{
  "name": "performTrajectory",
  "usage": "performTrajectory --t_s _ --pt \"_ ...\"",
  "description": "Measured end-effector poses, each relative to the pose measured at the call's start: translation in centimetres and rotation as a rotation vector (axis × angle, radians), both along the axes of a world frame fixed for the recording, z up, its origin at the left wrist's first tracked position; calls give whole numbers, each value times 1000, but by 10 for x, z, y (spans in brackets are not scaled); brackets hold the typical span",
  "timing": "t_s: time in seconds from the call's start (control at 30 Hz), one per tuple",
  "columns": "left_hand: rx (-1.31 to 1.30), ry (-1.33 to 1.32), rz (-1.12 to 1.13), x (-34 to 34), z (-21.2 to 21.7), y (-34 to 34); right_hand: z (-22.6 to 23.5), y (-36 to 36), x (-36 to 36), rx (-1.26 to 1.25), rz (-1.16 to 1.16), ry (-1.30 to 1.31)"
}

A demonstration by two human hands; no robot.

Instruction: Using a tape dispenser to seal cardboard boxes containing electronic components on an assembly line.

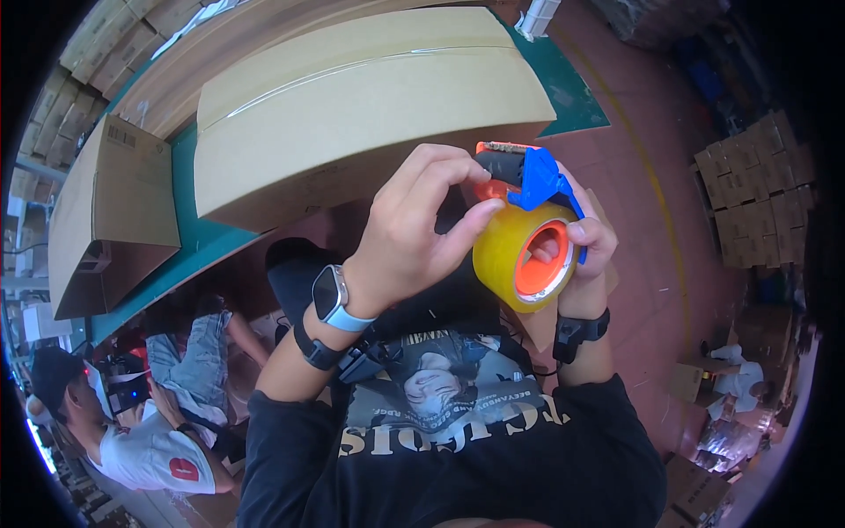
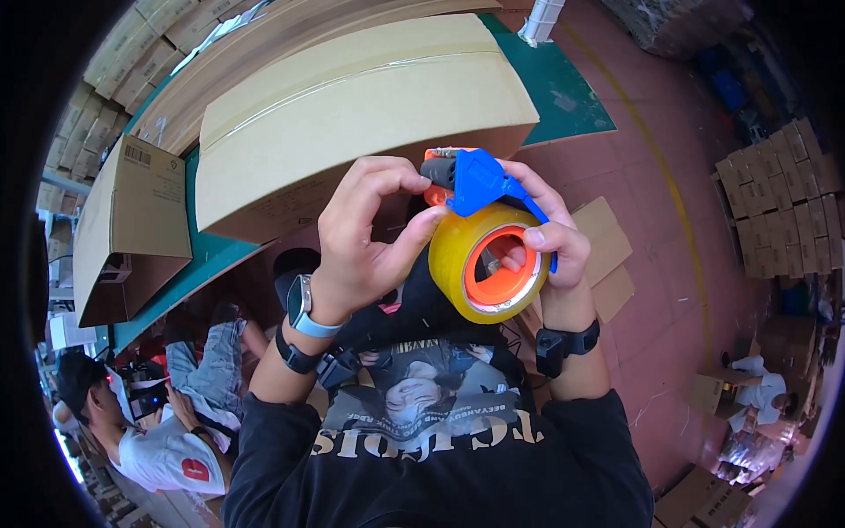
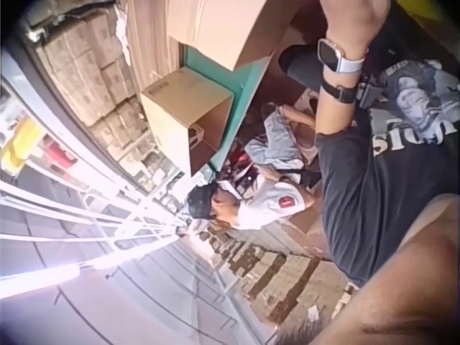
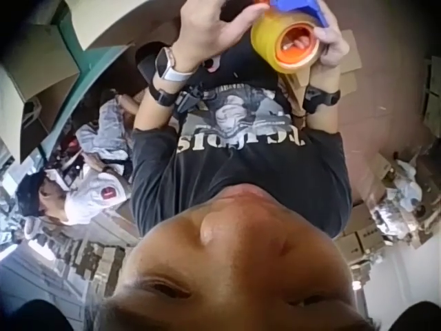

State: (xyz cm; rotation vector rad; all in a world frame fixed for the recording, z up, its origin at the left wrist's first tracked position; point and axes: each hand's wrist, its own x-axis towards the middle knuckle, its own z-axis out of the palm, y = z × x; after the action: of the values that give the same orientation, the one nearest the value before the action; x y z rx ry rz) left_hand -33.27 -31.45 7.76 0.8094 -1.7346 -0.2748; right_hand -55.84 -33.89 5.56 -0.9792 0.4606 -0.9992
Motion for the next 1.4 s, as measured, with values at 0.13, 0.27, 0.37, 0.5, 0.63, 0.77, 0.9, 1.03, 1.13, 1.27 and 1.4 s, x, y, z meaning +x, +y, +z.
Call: performTrajectory --t_s 0.13,0.27,0.37,0.5,0.63,0.77,0.9,1.03,1.13,1.27,1.4 --pt "66 44 -2 0 0 4 -6 1 3 23 -7 -17" --pt "30 0 -14 4 6 5 -7 2 8 36 -9 -24" --pt "14 19 -40 5 9 6 -6 5 10 36 -16 -50" --pt "-55 -28 15 7 6 6 -8 4 9 55 11 -77" --pt "-194 -117 78 8 -1 2 -11 2 12 120 235 -315" --pt "-347 -167 91 8 -6 -5 -10 8 15 178 100 -258" --pt "-378 -190 62 10 -6 -9 -9 15 18 239 30 -163" --pt "-266 -86 56 15 -2 -5 -13 18 22 239 -48 -109" --pt "-161 -33 28 19 0 0 -19 22 23 268 -88 -124" --pt "-109 -80 -7 21 -1 1 -26 23 22 347 -22 -249" --pt "-174 -154 36 20 -5 0 -29 22 22 394 47 -326"
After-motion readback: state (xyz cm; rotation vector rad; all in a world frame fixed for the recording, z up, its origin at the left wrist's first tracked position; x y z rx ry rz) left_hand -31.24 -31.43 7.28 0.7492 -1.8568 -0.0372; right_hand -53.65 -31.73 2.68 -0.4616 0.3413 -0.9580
